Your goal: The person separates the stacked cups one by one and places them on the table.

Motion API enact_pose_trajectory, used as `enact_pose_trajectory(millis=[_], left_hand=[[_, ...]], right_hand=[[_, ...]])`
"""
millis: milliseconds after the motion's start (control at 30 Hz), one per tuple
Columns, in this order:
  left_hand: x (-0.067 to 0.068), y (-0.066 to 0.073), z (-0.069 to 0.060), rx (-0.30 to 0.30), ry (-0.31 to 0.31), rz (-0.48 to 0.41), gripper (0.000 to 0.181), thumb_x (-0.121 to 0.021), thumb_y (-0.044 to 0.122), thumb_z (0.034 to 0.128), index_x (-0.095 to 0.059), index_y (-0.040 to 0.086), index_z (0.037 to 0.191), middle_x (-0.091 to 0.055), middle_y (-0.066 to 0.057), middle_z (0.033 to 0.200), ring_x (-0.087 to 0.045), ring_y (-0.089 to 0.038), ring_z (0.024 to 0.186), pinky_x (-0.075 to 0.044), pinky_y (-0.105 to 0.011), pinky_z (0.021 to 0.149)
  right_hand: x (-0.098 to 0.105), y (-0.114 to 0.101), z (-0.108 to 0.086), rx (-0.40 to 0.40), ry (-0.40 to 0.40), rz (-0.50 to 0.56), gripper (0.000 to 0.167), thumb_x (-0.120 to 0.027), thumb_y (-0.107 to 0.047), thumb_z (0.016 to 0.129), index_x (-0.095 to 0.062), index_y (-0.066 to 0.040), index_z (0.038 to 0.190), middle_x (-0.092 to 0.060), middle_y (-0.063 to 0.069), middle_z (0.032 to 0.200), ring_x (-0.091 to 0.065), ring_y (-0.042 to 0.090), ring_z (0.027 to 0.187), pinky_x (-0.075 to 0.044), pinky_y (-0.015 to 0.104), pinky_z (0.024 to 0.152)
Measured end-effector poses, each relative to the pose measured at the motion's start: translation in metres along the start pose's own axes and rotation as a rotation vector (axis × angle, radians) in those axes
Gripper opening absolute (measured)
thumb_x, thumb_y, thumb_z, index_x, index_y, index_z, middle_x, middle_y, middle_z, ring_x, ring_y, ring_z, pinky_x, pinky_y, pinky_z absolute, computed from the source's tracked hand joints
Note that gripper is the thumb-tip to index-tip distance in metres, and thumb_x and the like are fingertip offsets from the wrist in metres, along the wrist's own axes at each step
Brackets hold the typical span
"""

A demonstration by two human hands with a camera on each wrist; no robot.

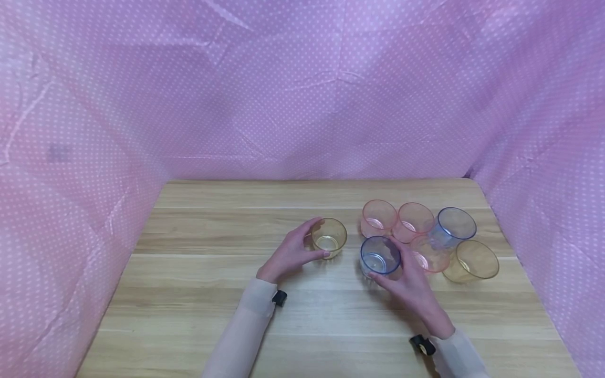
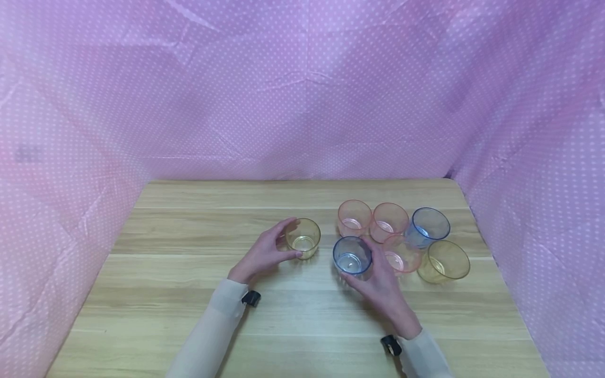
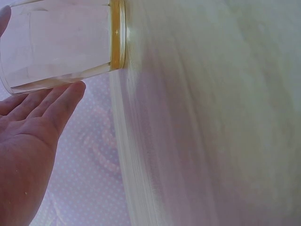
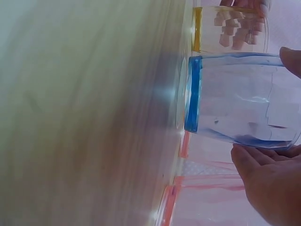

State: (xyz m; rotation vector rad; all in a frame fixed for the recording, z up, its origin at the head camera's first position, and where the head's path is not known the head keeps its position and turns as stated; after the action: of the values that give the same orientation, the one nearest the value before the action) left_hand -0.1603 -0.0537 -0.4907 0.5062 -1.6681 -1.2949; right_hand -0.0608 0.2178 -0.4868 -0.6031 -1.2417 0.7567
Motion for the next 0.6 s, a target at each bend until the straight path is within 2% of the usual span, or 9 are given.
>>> enact_pose_trajectory(millis=[67,200,333,467,600], left_hand=[[0.0,-0.0005,0.0002,0.0,-0.001,-0.002,0.089,-0.09,0.025,0.083,-0.042,0.015,0.157,-0.05,-0.006,0.156,-0.056,-0.032,0.135,-0.043,-0.04,0.118],[0.0,-0.0012,0.0005,-0.001,-0.001,0.0,0.088,-0.09,0.026,0.0831,-0.043,0.015,0.157,-0.05,-0.006,0.156,-0.056,-0.032,0.135,-0.042,-0.039,0.118],[0.0001,-0.001,0.0005,-0.001,0.001,0.005,0.088,-0.09,0.025,0.0826,-0.043,0.015,0.157,-0.051,-0.005,0.156,-0.055,-0.032,0.136,-0.041,-0.038,0.118],[0.0002,-0.0013,0.0006,-0.006,0.002,0.005,0.088,-0.09,0.025,0.0827,-0.043,0.014,0.157,-0.051,-0.006,0.156,-0.055,-0.032,0.136,-0.041,-0.039,0.118],[0.0004,-0.0008,0.0006,-0.004,0.003,0.016,0.089,-0.09,0.026,0.0826,-0.043,0.014,0.157,-0.051,-0.006,0.156,-0.054,-0.031,0.137,-0.041,-0.04,0.119]], right_hand=[[0.0003,0.0004,-0.0002,-0.006,-0.007,-0.006,0.096,-0.096,-0.011,0.071,-0.041,0.008,0.148,-0.059,0.027,0.138,-0.056,0.044,0.126,-0.045,0.055,0.107],[0.0013,0.0015,-0.0003,-0.03,-0.03,0.008,0.098,-0.095,-0.011,0.074,-0.037,0.008,0.151,-0.056,0.029,0.14,-0.055,0.046,0.127,-0.043,0.065,0.106],[0.0033,0.0021,0.0004,-0.043,-0.045,0.028,0.098,-0.094,-0.012,0.076,-0.035,0.009,0.151,-0.054,0.029,0.141,-0.054,0.047,0.128,-0.043,0.065,0.107],[0.0047,0.0036,0.0019,-0.021,-0.035,0.003,0.097,-0.093,-0.009,0.074,-0.036,0.01,0.15,-0.054,0.03,0.14,-0.054,0.046,0.127,-0.045,0.059,0.106],[0.0057,0.0039,0.0029,-0.013,-0.03,-0.025,0.097,-0.093,-0.008,0.072,-0.036,0.008,0.15,-0.054,0.031,0.14,-0.054,0.047,0.127,-0.045,0.061,0.104]])
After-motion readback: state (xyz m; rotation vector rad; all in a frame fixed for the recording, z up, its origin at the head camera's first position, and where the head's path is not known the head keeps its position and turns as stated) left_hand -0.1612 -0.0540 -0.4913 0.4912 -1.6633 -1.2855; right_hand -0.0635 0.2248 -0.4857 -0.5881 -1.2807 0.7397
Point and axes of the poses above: each hand's wrist, its own z-axis towards the middle knuckle, its own x-axis out of the back of the hand, y = z × x, the point moved 4 cm from there along z, towards the middle knuckle
